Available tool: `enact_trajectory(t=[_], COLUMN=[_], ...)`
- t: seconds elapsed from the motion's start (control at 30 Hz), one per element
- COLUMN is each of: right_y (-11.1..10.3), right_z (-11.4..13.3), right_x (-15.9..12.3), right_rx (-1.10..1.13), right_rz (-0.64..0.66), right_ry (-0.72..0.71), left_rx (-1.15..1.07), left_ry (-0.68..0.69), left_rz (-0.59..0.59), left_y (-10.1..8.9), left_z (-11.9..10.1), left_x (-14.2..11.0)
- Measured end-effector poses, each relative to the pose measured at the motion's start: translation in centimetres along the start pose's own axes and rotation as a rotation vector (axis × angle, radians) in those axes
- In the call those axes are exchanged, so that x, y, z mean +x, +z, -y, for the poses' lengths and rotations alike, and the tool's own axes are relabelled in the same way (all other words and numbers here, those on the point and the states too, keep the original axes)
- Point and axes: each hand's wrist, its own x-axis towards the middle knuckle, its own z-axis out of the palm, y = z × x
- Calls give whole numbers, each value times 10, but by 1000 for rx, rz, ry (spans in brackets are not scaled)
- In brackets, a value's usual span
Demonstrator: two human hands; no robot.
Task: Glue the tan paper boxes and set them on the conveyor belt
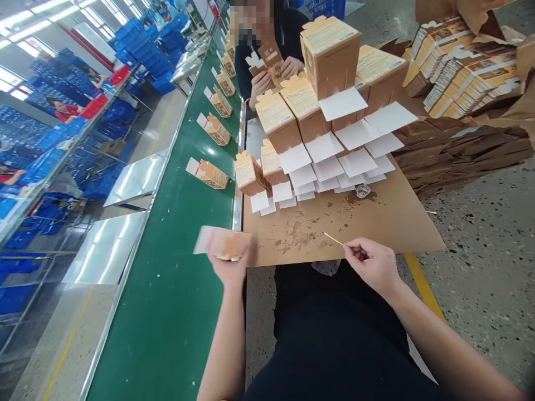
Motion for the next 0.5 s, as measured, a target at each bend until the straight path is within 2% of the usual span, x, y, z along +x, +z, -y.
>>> enact_trajectory(t=[0.1,0.17,0.23,0.33,0.4,0.47,0.5], right_y=[0,3,5,0,-9,-21,-27], right_z=[-2,0,4,5,2,-3,-6], right_x=[9,18,25,30,27,21,18], right_rx=[19,37,45,33,5,-39,-59], right_rz=[-21,-9,17,15,-42,-104,-128], right_ry=[-12,-35,-49,-42,-34,-18,-4], left_rx=[80,96,107,156,229,256,225], left_ry=[150,92,-9,-84,-30,108,184], left_rz=[-230,-227,-193,-169,-309,-506,-561], left_y=[-40,-56,-64,-67,-66,-59,-52], left_z=[-6,-5,0,12,20,23,22], left_x=[58,90,110,110,93,73,65])
